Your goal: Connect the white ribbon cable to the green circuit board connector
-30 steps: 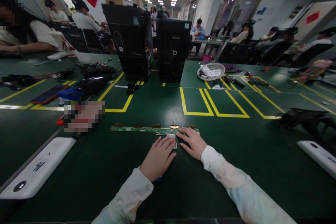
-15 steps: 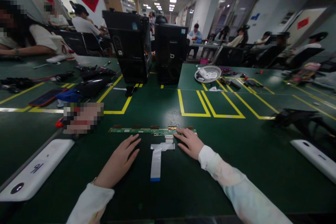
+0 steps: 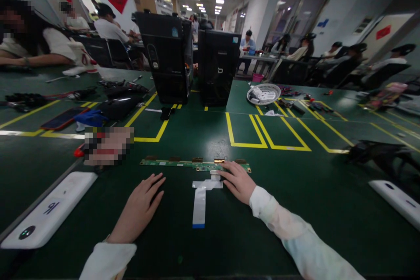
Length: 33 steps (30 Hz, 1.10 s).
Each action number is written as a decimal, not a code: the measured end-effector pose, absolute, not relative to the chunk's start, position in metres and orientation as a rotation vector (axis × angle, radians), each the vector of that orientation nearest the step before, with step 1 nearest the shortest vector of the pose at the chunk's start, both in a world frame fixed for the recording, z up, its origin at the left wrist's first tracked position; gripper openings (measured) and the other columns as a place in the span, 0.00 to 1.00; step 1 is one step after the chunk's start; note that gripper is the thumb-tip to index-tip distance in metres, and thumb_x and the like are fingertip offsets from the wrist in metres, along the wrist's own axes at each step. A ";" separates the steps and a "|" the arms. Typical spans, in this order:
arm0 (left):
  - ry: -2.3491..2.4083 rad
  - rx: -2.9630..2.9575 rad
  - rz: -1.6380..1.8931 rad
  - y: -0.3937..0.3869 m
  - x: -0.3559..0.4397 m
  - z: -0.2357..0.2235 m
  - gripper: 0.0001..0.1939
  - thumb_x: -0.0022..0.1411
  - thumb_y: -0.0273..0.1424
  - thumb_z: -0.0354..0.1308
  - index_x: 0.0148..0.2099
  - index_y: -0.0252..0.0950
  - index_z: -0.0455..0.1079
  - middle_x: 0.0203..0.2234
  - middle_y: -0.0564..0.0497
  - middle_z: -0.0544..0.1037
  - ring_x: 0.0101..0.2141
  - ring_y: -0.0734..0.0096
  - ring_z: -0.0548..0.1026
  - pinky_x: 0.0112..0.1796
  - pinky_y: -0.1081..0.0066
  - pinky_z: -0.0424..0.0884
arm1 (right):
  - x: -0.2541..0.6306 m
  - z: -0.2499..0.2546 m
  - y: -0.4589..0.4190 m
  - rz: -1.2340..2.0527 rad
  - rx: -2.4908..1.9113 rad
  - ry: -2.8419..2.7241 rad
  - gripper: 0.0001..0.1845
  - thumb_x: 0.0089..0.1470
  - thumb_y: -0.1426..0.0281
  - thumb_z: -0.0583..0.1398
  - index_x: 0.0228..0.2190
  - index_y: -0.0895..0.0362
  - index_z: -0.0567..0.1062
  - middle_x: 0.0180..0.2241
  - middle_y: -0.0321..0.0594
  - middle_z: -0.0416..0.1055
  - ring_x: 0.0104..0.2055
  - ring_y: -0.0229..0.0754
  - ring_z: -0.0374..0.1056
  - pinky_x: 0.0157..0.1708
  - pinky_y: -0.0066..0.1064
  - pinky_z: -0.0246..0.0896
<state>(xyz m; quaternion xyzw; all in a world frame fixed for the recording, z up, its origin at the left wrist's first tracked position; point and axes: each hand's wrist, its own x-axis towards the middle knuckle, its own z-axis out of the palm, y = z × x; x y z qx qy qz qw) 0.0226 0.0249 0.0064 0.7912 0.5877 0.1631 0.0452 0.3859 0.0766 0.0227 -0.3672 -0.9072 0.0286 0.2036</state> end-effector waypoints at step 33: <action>1.830 2.425 0.432 0.026 0.021 0.009 0.27 0.66 0.44 0.44 0.62 0.38 0.62 0.60 0.43 0.66 0.59 0.51 0.63 0.55 0.47 0.64 | 0.662 -0.008 -0.062 -0.066 -1.890 -2.054 0.30 0.59 0.51 0.48 0.53 0.54 0.72 0.60 0.47 0.60 0.61 0.55 0.57 0.58 0.50 0.57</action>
